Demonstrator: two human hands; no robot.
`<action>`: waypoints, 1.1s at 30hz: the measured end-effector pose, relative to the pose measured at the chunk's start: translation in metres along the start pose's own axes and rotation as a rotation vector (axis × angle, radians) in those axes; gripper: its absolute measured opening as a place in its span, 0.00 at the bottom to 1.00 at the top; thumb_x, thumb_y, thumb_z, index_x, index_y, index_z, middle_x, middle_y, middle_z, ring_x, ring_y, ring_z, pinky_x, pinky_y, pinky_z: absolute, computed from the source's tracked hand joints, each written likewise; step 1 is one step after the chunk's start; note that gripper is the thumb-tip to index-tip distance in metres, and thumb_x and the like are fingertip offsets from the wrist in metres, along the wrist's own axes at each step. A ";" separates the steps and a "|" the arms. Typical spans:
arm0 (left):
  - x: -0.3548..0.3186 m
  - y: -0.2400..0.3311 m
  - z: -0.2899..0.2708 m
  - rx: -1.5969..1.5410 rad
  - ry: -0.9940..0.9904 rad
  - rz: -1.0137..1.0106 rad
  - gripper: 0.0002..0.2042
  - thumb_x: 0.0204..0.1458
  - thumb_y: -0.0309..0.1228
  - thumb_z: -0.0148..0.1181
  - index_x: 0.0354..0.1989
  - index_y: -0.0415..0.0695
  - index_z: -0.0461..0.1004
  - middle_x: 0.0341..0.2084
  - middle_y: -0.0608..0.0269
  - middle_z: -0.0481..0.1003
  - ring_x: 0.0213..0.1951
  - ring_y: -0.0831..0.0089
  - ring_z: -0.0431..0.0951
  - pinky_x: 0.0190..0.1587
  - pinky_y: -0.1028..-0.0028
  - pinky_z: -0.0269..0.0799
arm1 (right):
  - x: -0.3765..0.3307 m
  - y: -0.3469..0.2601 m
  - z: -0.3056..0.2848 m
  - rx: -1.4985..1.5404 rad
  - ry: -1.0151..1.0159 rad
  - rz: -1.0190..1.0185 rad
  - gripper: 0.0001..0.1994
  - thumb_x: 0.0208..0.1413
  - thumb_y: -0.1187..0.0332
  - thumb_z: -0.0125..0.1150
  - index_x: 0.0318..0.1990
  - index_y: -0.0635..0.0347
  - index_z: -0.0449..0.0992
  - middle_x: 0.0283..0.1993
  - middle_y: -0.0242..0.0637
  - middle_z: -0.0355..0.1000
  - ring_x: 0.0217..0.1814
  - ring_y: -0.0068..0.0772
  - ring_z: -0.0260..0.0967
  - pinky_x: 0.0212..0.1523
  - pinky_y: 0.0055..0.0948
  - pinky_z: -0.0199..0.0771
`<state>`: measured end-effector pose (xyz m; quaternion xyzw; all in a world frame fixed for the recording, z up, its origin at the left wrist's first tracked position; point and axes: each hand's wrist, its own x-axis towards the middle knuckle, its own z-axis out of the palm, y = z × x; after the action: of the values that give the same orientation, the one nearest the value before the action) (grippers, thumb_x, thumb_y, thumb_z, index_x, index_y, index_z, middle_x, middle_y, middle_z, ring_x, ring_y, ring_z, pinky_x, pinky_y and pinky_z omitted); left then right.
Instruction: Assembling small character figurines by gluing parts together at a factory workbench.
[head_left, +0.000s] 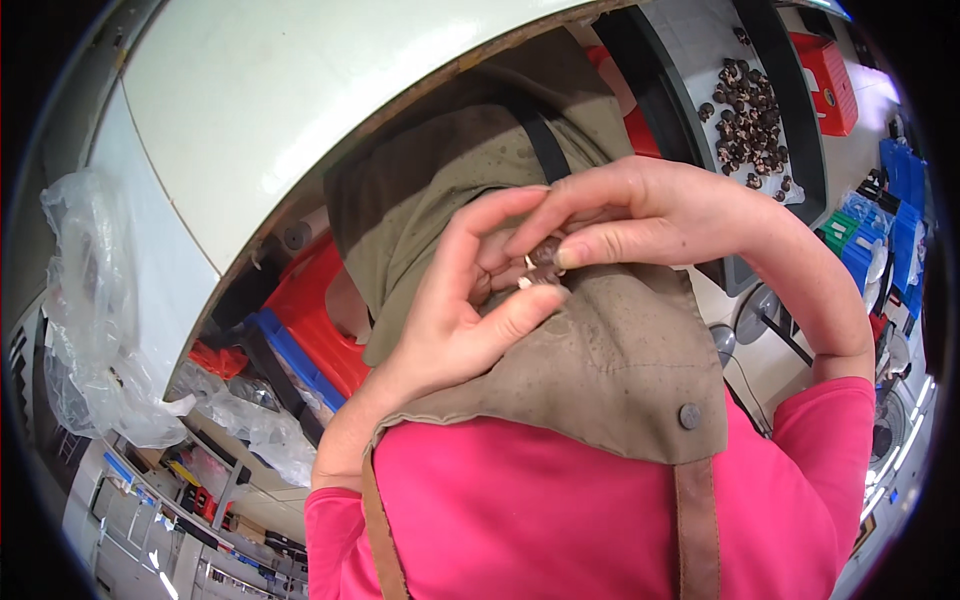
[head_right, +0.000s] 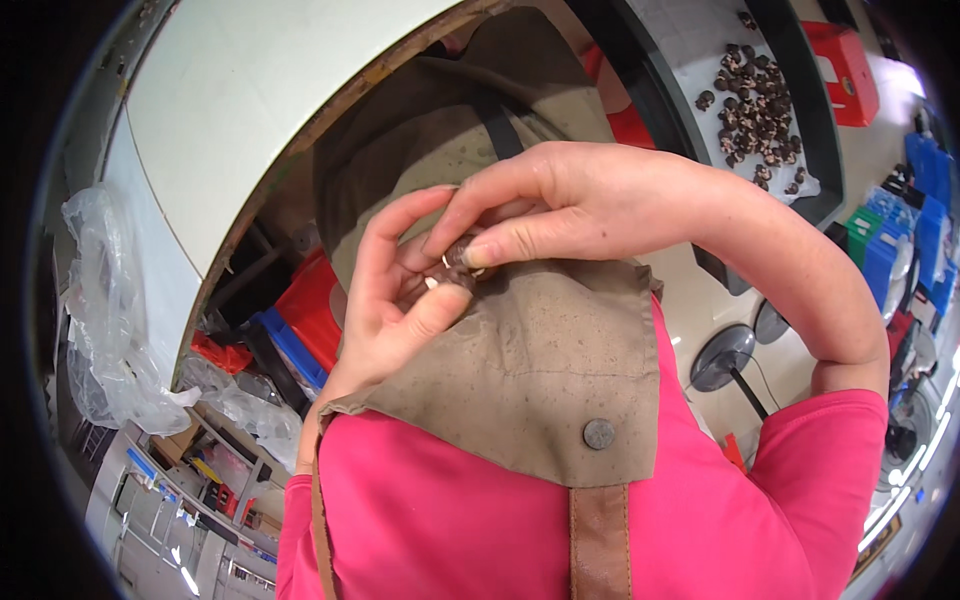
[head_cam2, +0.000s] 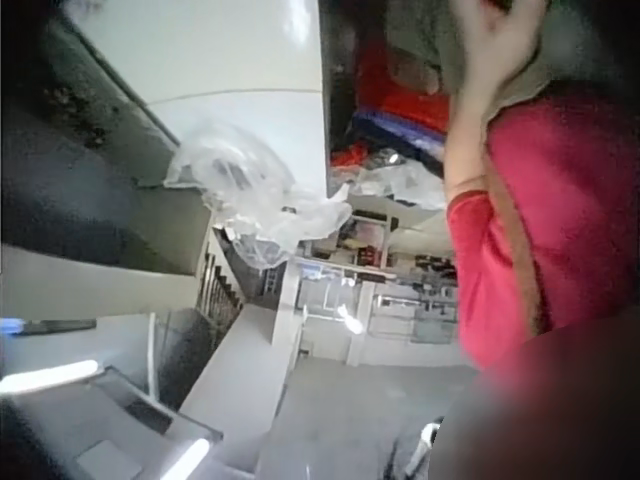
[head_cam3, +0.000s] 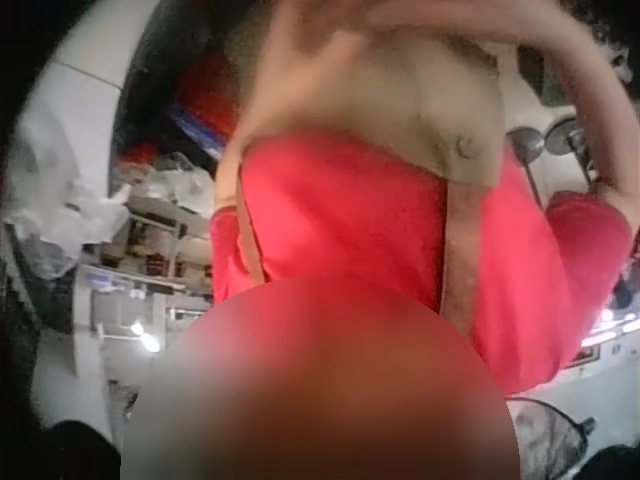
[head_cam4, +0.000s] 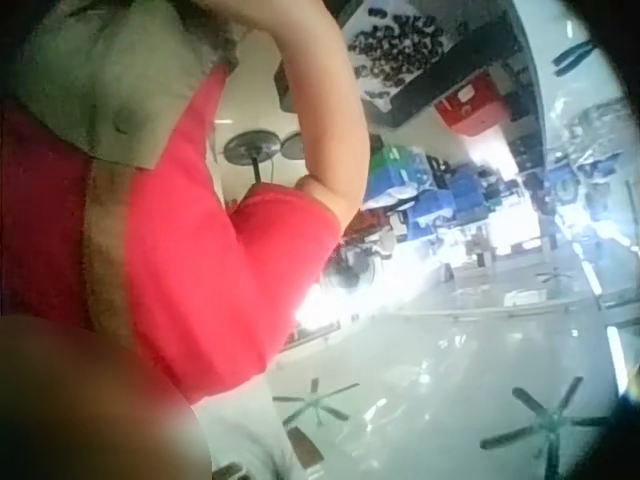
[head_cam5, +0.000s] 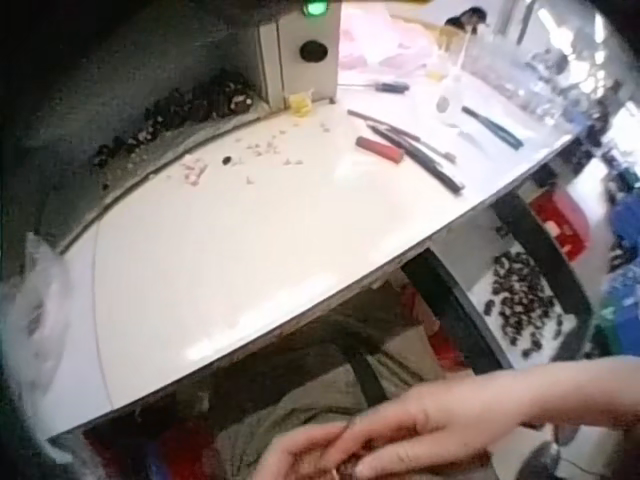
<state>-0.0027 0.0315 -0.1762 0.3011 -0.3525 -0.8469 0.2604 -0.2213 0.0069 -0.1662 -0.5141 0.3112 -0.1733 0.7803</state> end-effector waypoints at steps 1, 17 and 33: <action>-0.001 0.005 0.004 -0.101 0.061 -0.027 0.28 0.55 0.26 0.55 0.62 0.40 0.49 0.52 0.50 0.67 0.50 0.66 0.73 0.55 0.70 0.67 | 0.004 -0.008 -0.001 -0.035 0.009 0.018 0.14 0.59 0.69 0.53 0.50 0.64 0.72 0.44 0.37 0.75 0.48 0.27 0.71 0.50 0.25 0.70; -0.010 0.091 -0.001 -0.242 0.224 -0.105 0.29 0.55 0.46 0.54 0.60 0.44 0.55 0.45 0.53 0.70 0.47 0.64 0.74 0.49 0.64 0.74 | 0.030 -0.092 0.035 -0.862 0.470 -0.284 0.18 0.48 0.63 0.64 0.45 0.60 0.71 0.40 0.39 0.73 0.40 0.40 0.72 0.39 0.33 0.71; -0.021 0.097 -0.006 -0.326 0.186 -0.086 0.22 0.60 0.40 0.50 0.59 0.43 0.57 0.47 0.59 0.67 0.48 0.72 0.70 0.52 0.68 0.72 | 0.041 -0.089 0.059 -1.127 0.622 -0.486 0.18 0.40 0.67 0.68 0.39 0.64 0.73 0.40 0.39 0.73 0.36 0.37 0.72 0.33 0.30 0.72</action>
<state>0.0377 -0.0174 -0.0997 0.3468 -0.1717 -0.8716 0.3008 -0.1471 -0.0133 -0.0810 -0.8232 0.4390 -0.2946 0.2071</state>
